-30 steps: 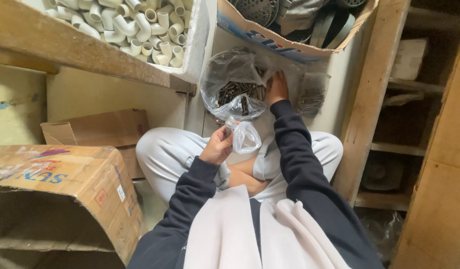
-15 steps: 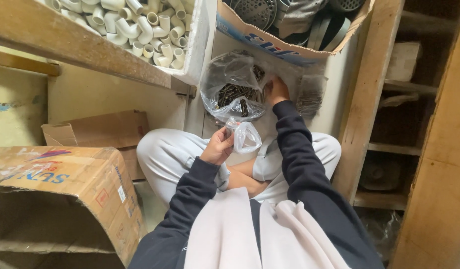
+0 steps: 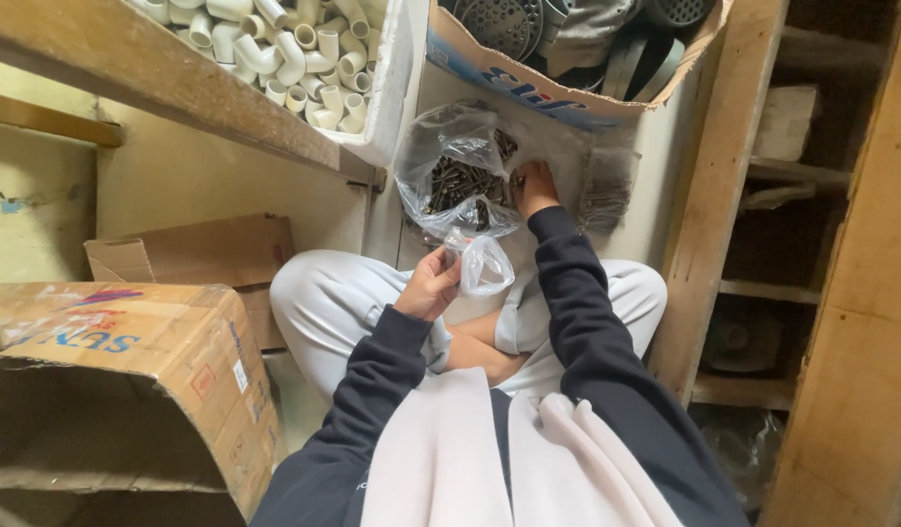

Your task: The person sits on the floor and repeatedly picks individual screws from a large plastic bag, placing them into a smaller clear plastic bag held in the other hand. The person continues this sorting process throughout the clip.

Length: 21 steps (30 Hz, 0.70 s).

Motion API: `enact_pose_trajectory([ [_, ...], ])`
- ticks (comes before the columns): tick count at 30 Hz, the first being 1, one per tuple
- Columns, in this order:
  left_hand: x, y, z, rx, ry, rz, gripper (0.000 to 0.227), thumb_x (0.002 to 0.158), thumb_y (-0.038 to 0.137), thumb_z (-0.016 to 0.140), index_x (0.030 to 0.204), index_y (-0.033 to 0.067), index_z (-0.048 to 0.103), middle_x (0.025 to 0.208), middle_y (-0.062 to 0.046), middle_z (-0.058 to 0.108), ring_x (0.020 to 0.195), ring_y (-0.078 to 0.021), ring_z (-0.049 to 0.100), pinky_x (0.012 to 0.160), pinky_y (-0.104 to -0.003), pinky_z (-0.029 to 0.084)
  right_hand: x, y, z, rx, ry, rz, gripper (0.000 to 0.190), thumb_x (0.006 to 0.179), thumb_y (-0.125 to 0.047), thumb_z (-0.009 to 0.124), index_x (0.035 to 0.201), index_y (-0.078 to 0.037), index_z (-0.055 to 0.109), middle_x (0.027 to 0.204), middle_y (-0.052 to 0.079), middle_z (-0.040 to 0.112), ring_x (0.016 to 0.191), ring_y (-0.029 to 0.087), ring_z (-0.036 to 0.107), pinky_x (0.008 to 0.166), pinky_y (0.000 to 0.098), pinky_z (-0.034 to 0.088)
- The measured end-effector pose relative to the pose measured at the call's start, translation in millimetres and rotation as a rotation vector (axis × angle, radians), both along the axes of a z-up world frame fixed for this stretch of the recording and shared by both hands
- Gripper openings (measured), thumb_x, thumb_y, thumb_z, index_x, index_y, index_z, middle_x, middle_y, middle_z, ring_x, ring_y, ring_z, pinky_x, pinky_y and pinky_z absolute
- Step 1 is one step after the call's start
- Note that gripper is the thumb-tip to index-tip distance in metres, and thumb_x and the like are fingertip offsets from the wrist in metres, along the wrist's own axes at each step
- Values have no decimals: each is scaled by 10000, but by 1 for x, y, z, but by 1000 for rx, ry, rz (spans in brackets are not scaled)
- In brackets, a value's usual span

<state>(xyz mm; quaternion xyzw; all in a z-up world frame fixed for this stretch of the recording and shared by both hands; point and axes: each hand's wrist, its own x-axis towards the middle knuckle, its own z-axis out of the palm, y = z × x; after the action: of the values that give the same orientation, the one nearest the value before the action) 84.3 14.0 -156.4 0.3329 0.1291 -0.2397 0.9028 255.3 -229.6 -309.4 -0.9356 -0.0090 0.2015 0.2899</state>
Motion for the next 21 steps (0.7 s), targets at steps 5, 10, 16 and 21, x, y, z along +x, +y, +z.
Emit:
enact_pose_trajectory([
  [5, 1, 1, 6, -6, 2, -6, 344, 980, 182, 682, 1283, 55, 582, 1104, -65, 703, 1020, -179, 706, 904, -348, 613, -15, -8, 9, 57, -133, -12, 189, 944, 11, 644, 1097, -80, 582, 1101, 136, 556, 1125, 361, 609, 968, 465, 545],
  [10, 0, -1, 4, -7, 4, 0, 325, 978, 179, 688, 1262, 59, 587, 1096, -71, 710, 1015, -180, 709, 894, -347, 617, -18, 5, 50, -112, -243, 133, 268, 994, -160, 676, 1258, -120, 656, 1129, 106, 608, 1136, 305, 603, 955, 421, 541],
  [16, 2, -1, 6, 9, 7, 9, 329, 969, 189, 699, 1260, 79, 594, 1087, -50, 709, 994, -178, 719, 867, -349, 625, 1, 27, 50, -151, 58, 25, 239, 1036, -134, 574, 1244, -26, 623, 1205, 210, 575, 1161, 370, 608, 968, 484, 550],
  [21, -1, -2, -18, 22, 33, 45, 349, 962, 172, 711, 1279, 106, 583, 1118, -49, 713, 1006, -194, 725, 864, -361, 638, 11, 25, 41, -130, 271, -52, 266, 1020, -89, 501, 1221, 10, 643, 1278, 251, 626, 1217, 424, 611, 1027, 560, 540],
])
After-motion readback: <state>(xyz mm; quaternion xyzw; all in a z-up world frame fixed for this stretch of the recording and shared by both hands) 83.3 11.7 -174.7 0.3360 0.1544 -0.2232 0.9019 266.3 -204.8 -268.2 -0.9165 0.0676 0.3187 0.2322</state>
